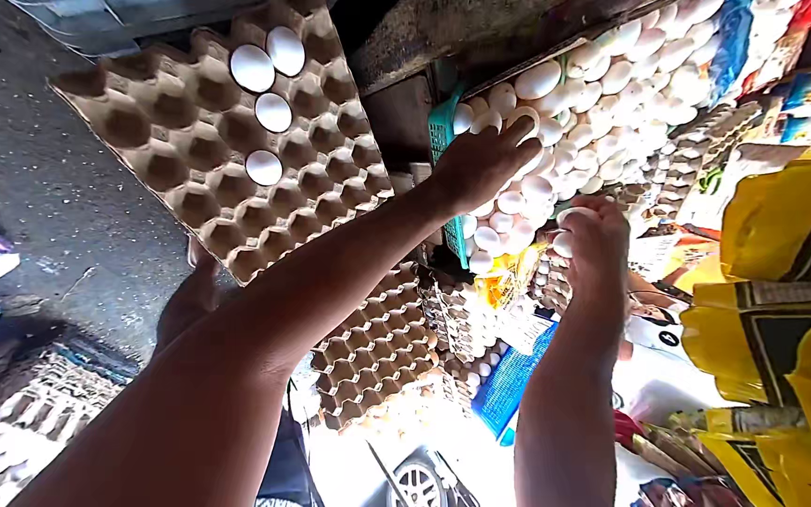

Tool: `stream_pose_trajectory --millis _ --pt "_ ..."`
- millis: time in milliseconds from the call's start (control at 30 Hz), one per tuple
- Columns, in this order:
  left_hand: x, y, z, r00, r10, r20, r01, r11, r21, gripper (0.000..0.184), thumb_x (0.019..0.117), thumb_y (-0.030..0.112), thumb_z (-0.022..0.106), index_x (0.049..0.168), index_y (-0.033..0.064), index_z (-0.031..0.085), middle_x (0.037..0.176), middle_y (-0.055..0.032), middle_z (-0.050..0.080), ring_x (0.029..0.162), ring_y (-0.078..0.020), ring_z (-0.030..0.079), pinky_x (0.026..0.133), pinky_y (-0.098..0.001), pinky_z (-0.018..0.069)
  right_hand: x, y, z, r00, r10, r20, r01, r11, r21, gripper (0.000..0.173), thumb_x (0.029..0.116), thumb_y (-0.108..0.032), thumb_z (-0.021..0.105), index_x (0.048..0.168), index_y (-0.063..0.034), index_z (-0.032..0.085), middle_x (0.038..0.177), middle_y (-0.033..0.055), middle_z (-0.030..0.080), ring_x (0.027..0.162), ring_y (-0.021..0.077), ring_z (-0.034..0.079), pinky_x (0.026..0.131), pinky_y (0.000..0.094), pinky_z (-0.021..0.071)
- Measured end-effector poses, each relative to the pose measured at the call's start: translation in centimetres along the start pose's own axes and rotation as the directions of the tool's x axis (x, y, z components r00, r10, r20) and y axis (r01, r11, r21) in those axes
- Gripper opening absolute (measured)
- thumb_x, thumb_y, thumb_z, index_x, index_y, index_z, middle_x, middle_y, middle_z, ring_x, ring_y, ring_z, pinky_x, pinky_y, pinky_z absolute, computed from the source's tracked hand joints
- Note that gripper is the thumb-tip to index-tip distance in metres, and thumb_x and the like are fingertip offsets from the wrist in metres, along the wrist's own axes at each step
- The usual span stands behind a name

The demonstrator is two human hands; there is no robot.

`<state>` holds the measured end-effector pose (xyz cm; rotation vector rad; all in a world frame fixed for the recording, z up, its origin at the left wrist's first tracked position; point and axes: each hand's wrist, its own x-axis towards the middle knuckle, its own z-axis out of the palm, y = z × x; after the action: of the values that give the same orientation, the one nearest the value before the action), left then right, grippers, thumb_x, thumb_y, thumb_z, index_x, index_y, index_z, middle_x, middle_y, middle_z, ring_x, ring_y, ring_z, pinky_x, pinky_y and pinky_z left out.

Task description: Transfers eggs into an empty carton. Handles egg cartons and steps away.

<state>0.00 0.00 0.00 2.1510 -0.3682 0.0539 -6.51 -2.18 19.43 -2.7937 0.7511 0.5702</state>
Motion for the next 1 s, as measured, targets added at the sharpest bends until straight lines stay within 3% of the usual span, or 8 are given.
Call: stream_pose_trajectory --millis 133,167,300,400,567,700,800,1000 --pt "-1.0 -0.9 -0.8 1.000 -0.025 -0.005 0.024 0.994 -0.106 0.033 0.0957 0.022 0.067 0.128 0.0154 0.062 0.141 -0.0116 0.053 0.101 -0.0308 0.068 0.076 -0.0458 0.0603 5.5 5.3 1.4 0.991 0.014 0.129 -0.006 0.998 -0.062 0.052 0.1041 -0.023 0.061 0.143 0.0056 0.043 0.125 0.0253 0.062 0.102 0.0292 0.067 0.090 0.0453 0.0554" --pt "-1.5 -1.0 -0.9 0.999 -0.047 -0.015 0.044 0.989 -0.144 0.034 0.0960 0.025 0.067 0.129 0.0154 0.062 0.141 -0.0116 0.052 0.102 -0.0289 0.068 0.078 -0.0441 0.0607 9.6 11.0 3.9 0.966 -0.245 -0.081 0.243 0.969 -0.033 0.054 0.0945 -0.038 0.071 0.122 0.0075 0.060 0.094 0.0240 0.071 0.070 0.0284 0.072 0.058 0.0448 0.0611" --pt "-6.5 -1.1 -0.8 0.958 -0.252 -0.141 0.174 0.895 -0.411 0.052 0.0828 0.014 0.071 0.133 0.0084 0.058 0.138 -0.0168 0.051 0.109 -0.0261 0.064 0.082 -0.0396 0.0610 15.4 14.4 5.7 0.997 -0.069 0.026 0.071 0.995 -0.064 0.075 0.0820 -0.072 0.071 0.118 -0.0068 0.065 0.090 0.0143 0.070 0.069 0.0288 0.068 0.066 0.0545 0.0590" --pt "-11.9 -0.8 0.2 0.930 -0.349 -0.115 0.241 0.817 -0.524 0.060 0.0734 0.002 0.070 0.131 0.0019 0.053 0.136 -0.0220 0.051 0.125 -0.0336 0.053 0.098 -0.0441 0.0538 14.3 13.1 5.5 0.999 -0.028 -0.023 0.029 0.999 0.021 0.073 0.0833 -0.067 0.074 0.122 -0.0060 0.065 0.088 0.0135 0.071 0.067 0.0262 0.068 0.064 0.0504 0.0598" --pt "-18.4 -0.2 1.7 0.868 -0.487 0.095 0.456 0.708 -0.540 0.053 0.0907 0.010 0.069 0.139 0.0078 0.050 0.139 -0.0174 0.051 0.108 -0.0251 0.065 0.085 -0.0411 0.0602 13.0 14.2 2.6 1.000 -0.016 -0.024 0.022 0.956 0.294 0.037 0.0981 -0.037 0.062 0.124 -0.0103 0.061 0.100 0.0087 0.065 0.075 0.0177 0.063 0.065 0.0384 0.0563" --pt "-19.1 0.4 3.4 0.875 -0.467 0.129 0.455 0.700 -0.551 0.055 0.0905 0.018 0.073 0.140 0.0052 0.051 0.136 -0.0183 0.054 0.107 -0.0266 0.066 0.087 -0.0423 0.0602 14.5 14.8 1.7 0.999 -0.036 -0.038 0.047 0.939 0.340 0.037 0.0875 -0.010 0.065 0.123 -0.0051 0.057 0.103 0.0104 0.063 0.077 0.0179 0.065 0.067 0.0381 0.0587" --pt "-17.4 1.4 4.7 0.903 -0.399 0.159 0.412 0.700 -0.584 0.057 0.0924 0.019 0.072 0.144 0.0084 0.049 0.137 -0.0170 0.054 0.102 -0.0243 0.068 0.083 -0.0420 0.0622 16.9 15.0 2.6 0.991 -0.079 -0.111 0.094 0.987 0.134 0.059 0.0817 -0.025 0.083 0.131 -0.0048 0.057 0.114 0.0194 0.067 0.085 0.0297 0.072 0.072 0.0506 0.0631" --pt "-14.0 4.1 6.3 0.921 -0.340 0.192 0.378 0.653 -0.656 0.062 0.0938 0.015 0.068 0.151 0.0095 0.045 0.136 -0.0184 0.054 0.103 -0.0268 0.067 0.082 -0.0442 0.0606 16.2 13.8 3.5 0.976 -0.158 -0.152 0.148 0.986 -0.075 0.074 0.0778 -0.044 0.086 0.134 -0.0052 0.058 0.123 0.0211 0.064 0.107 0.0342 0.064 0.092 0.0592 0.0509"
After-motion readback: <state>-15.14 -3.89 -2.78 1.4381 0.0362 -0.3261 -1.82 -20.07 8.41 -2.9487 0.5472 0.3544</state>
